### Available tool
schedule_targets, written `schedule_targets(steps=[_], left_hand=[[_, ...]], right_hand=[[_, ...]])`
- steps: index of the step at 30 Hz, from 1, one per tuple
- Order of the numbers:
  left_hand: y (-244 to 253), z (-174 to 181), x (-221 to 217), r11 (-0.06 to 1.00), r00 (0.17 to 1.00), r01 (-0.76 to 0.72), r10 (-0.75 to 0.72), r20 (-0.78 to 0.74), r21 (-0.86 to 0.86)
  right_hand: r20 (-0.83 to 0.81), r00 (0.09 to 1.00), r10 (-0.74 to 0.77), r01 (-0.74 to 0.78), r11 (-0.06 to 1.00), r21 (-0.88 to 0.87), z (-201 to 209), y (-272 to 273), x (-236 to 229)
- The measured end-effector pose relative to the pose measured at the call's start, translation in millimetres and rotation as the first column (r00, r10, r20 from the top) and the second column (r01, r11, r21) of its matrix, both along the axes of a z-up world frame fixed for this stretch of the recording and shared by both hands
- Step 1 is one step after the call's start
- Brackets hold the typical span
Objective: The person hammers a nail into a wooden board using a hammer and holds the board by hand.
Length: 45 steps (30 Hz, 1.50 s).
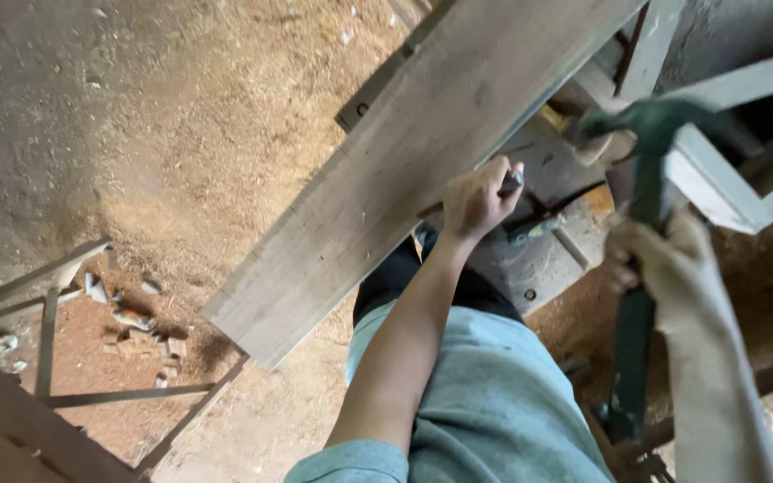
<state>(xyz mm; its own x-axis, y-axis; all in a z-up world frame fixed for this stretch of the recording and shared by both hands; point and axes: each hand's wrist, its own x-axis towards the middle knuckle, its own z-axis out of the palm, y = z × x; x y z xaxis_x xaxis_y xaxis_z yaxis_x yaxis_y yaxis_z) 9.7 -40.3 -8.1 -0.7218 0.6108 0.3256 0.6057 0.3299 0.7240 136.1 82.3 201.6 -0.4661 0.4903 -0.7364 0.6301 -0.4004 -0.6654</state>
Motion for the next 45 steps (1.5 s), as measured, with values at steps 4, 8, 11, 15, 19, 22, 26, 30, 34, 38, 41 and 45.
schedule_targets(steps=[4,8,11,15,19,22,26,30,34,38,41,45], left_hand=[[-11,-5,-1,0.993,0.992,0.117,-0.115,0.060,-0.032],[-28,-4,7,0.997,0.997,0.078,-0.079,-0.022,-0.016],[-31,-1,11,0.986,0.985,0.160,-0.162,0.059,0.045],[-46,-3,9,0.991,0.991,0.134,-0.135,0.017,0.013],[-53,-13,10,0.983,0.983,0.175,-0.171,0.069,-0.054],[-63,-16,18,0.982,0.980,0.189,-0.189,0.063,0.006],[-71,-12,12,0.959,0.950,0.284,-0.282,0.134,0.011],[-79,-8,12,0.985,0.982,0.165,-0.170,0.087,0.056],[-81,-3,9,0.976,0.966,0.216,-0.215,0.147,0.012],[-87,3,8,0.984,0.980,0.177,-0.175,0.092,-0.011],[-102,6,11,0.984,0.980,0.167,-0.173,0.099,0.069],[-103,11,8,0.976,0.980,0.179,-0.189,0.069,0.124]], right_hand=[[0.090,0.990,0.113,-0.106,0.991,-0.084,-12,-30,6],[0.066,0.998,-0.021,0.022,1.000,-0.021,-12,-44,22],[0.017,0.999,-0.051,0.052,0.998,-0.023,-16,-53,27],[0.152,0.987,0.050,-0.050,0.999,-0.002,-14,-72,27],[-0.043,0.999,-0.019,0.022,0.997,0.077,3,-79,43],[-0.056,0.998,0.038,-0.033,0.996,0.087,-4,-96,46],[0.115,0.993,0.030,-0.036,0.998,0.046,-16,-116,37],[0.032,0.998,0.045,-0.046,0.998,0.044,-7,-120,34],[0.109,0.990,0.089,-0.091,0.996,0.016,-7,-122,27],[0.099,0.983,0.156,-0.156,0.988,-0.013,-9,-119,28],[0.053,0.998,0.034,-0.034,0.999,0.007,-11,-122,33],[0.126,0.989,0.078,-0.075,0.997,-0.024,-9,-123,34]])
